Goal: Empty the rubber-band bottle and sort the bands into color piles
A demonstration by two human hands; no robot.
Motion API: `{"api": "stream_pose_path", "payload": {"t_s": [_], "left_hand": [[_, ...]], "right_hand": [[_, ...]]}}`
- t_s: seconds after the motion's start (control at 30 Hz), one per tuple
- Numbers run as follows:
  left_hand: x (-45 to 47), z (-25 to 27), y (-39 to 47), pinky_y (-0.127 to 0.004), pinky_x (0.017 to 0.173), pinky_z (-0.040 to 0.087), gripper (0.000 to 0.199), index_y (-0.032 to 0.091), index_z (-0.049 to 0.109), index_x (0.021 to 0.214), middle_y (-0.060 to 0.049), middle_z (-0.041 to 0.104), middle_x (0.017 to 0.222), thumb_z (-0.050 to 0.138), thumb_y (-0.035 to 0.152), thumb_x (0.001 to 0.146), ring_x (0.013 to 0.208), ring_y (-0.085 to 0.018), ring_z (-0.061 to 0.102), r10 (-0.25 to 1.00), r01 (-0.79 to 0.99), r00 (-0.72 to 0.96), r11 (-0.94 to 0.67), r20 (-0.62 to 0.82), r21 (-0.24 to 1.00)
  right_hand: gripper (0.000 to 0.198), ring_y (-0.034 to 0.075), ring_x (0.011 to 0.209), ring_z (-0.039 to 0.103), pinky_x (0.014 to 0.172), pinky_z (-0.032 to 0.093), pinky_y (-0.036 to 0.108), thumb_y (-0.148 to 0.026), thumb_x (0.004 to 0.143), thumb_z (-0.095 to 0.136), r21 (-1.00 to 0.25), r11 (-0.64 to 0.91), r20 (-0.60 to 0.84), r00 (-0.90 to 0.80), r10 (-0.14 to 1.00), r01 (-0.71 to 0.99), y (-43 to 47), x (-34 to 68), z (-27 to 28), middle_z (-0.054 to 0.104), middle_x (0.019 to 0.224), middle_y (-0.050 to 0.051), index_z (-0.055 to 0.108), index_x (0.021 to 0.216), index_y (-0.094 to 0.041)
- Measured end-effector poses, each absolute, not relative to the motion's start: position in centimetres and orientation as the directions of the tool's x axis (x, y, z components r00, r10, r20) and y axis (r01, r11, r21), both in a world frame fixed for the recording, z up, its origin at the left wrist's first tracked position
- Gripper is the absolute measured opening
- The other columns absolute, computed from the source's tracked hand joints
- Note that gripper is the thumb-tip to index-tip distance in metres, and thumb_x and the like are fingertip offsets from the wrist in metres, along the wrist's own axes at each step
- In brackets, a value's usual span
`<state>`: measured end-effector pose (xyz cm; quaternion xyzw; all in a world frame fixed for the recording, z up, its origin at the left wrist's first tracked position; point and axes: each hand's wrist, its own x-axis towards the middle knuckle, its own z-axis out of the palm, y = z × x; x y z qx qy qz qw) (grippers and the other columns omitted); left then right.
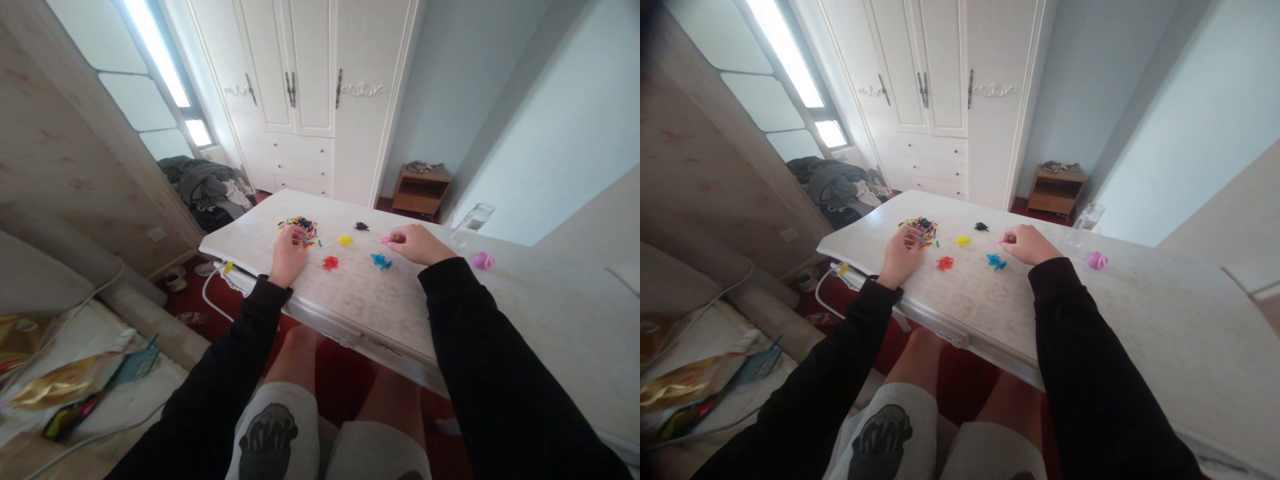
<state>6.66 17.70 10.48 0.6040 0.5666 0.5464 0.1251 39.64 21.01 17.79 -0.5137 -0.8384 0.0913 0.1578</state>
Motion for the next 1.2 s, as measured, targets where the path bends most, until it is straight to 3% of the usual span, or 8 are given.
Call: {"api": "stream_pose_path", "payload": {"t_s": [0.3,0.5,0.83,1.07,1.2], "left_hand": [[7.0,11.1,17.3,-0.032,0.076,0.051,0.031,0.02,0.061,0.088,-0.002,0.065,0.085,0.056,-0.007,0.074,0.077,-0.018,0.06,0.848,0.531,-0.229,-0.302,0.477,0.791],[7.0,11.3,17.1,-0.028,0.07,0.05,0.02,0.02,0.063,0.091,-0.003,0.067,0.09,0.06,0.003,0.081,0.078,-0.017,0.06,0.859,0.46,-0.208,-0.336,0.468,0.822],[6.8,10.4,17.6,-0.03,0.076,0.053,0.012,0.02,0.06,0.091,-0.003,0.063,0.094,0.068,0.019,0.082,0.086,-0.017,0.062,0.864,0.273,-0.007,-0.483,0.504,0.832],[6.8,10.3,17.4,-0.029,0.075,0.053,0.014,0.021,0.06,0.09,-0.002,0.062,0.092,0.072,0.023,0.084,0.08,-0.015,0.061,0.841,0.267,0.061,-0.533,0.538,0.803],[7.2,10.8,17.0,-0.028,0.074,0.055,0.016,0.02,0.06,0.091,-0.002,0.063,0.092,0.073,0.024,0.083,0.082,-0.016,0.063,0.84,0.249,0.118,-0.541,0.53,0.803]], "right_hand": [[0.02,0.023,0.08,0.069,0.077,0.049,0.033,-0.021,0.086,0.065,-0.308,0.446,0.168,-0.413,0.895,0.84,20.7,39.4,17.9,0.08,0.087,0.011,0.083,0.089,-0.016],[0.02,0.023,0.079,0.069,0.077,0.049,0.034,-0.021,0.085,0.065,-0.315,0.452,0.172,-0.419,0.892,0.834,20.7,39.3,17.9,0.08,0.087,0.011,0.083,0.09,-0.016],[0.013,0.017,0.068,0.063,0.07,0.045,0.03,-0.014,0.084,0.062,-0.423,0.599,0.286,-0.526,0.801,0.68,19.8,35.8,16.6,0.071,0.072,0.003,0.073,0.078,-0.018],[0.012,0.019,0.081,0.067,0.079,0.049,0.031,-0.012,0.09,0.064,-0.404,0.752,0.418,-0.626,0.658,0.52,18.3,32.5,15.6,0.073,0.088,0.007,0.074,0.085,-0.017],[0.015,0.024,0.105,0.071,0.097,0.054,0.039,-0.016,0.093,0.067,-0.377,0.84,0.508,-0.671,0.54,0.39,17.6,31.2,15.0,0.076,0.114,0.011,0.078,0.103,-0.019]]}}
